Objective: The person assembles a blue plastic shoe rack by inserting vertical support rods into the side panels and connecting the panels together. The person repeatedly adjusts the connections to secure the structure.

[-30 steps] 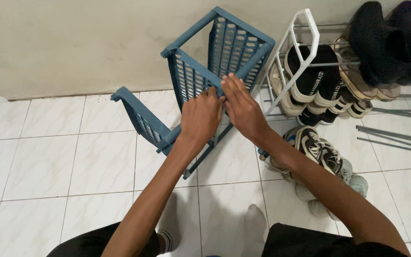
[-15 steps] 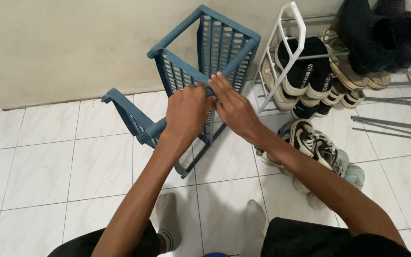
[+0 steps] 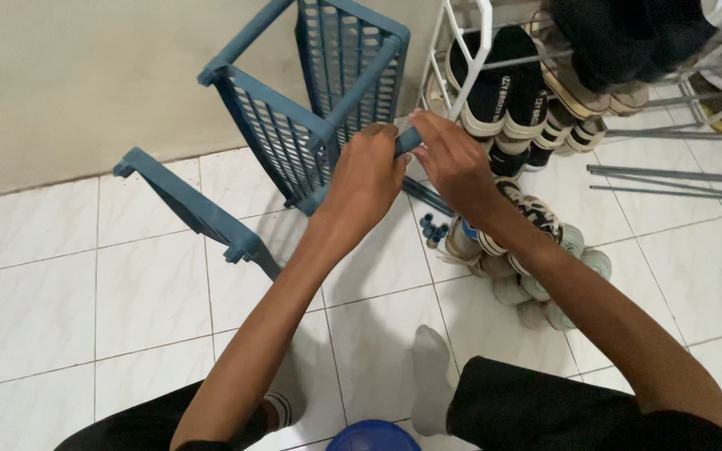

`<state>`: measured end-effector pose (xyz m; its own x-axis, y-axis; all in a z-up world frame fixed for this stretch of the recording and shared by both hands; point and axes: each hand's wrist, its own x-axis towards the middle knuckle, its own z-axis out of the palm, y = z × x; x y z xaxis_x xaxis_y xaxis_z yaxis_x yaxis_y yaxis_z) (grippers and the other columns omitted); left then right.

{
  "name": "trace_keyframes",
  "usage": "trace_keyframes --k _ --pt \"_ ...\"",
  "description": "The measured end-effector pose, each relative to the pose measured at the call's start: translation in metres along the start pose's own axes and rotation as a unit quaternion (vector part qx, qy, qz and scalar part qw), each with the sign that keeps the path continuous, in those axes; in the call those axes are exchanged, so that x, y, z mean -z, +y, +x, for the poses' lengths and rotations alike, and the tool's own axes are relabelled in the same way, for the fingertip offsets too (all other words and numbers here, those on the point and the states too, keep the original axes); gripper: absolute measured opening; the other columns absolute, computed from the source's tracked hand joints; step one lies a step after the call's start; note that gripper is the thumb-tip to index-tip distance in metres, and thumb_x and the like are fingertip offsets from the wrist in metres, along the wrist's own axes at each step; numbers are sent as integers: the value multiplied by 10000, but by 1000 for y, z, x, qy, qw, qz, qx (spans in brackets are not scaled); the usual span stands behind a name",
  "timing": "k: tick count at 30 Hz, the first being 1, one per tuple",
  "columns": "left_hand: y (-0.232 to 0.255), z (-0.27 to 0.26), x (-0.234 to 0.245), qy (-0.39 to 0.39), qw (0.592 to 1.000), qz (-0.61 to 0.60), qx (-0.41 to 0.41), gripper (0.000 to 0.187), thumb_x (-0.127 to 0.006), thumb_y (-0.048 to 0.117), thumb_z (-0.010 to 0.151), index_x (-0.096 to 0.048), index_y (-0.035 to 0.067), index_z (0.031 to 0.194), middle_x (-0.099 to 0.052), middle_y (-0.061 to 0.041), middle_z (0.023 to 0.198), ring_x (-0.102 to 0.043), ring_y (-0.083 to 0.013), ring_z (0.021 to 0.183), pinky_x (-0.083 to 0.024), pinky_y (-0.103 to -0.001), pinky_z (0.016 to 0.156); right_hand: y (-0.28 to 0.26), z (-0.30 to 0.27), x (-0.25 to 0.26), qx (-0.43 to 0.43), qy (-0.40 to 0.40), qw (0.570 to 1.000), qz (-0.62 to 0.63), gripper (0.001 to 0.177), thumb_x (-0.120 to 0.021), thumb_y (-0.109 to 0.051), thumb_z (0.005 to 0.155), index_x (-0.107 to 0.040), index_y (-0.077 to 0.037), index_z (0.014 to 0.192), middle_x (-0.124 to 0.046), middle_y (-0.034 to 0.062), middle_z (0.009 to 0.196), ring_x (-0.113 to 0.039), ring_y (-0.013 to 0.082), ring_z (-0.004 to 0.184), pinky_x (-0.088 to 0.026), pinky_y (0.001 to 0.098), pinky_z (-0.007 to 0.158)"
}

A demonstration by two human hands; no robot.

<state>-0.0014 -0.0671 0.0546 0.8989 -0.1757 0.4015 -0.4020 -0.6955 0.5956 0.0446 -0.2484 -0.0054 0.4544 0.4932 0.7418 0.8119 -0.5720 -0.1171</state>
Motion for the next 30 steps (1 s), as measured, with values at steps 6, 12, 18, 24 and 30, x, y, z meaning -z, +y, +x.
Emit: trace_keyframes --k 6,12,18,24,30 --pt "-22 -14 -66 -40 994 103 20 94 -698 32 875 -666 -24 944 -675 -200 957 -668 -407 941 -546 -514 779 44 -55 11 -63 -67 995 -41 472 -782 -80 957 -571 47 1360 -636 183 1301 -624 354 1207 -502 446 1048" --pt "-64 -20 -135 -33 997 66 -22 198 -673 -36 859 -707 21 1045 -681 -160 982 -655 -373 940 -548 -477 794 54 -100 -19 1 -113 983 -147 462 -781 -198 861 -630 5 1248 -610 143 1287 -545 305 1271 -471 447 1067" --pt "-121 -29 -190 -42 999 15 -20 252 -664 -79 840 -714 12 1069 -707 -156 1012 -646 -356 992 -535 -448 866 54 -135 -77 -66 -178 975 -114 391 -739 -131 895 -655 40 1236 -651 119 1131 -619 267 1112 -522 368 934" --pt "-173 -33 -236 -73 996 -49 -28 300 -702 -72 792 -704 -13 1086 -710 -183 1046 -636 -364 1022 -526 -438 884 68 -167 -129 -95 -247 949 -170 491 -722 -76 618 -699 12 1100 -667 92 1007 -651 239 1012 -555 346 887" --pt "-224 -39 -290 -103 994 -11 40 274 -649 -90 863 -724 24 1099 -717 -148 1085 -653 -332 1113 -523 -399 1025 88 -203 -197 -141 -240 939 -205 335 -697 -71 730 -702 -31 1063 -688 99 993 -654 242 988 -557 355 857"
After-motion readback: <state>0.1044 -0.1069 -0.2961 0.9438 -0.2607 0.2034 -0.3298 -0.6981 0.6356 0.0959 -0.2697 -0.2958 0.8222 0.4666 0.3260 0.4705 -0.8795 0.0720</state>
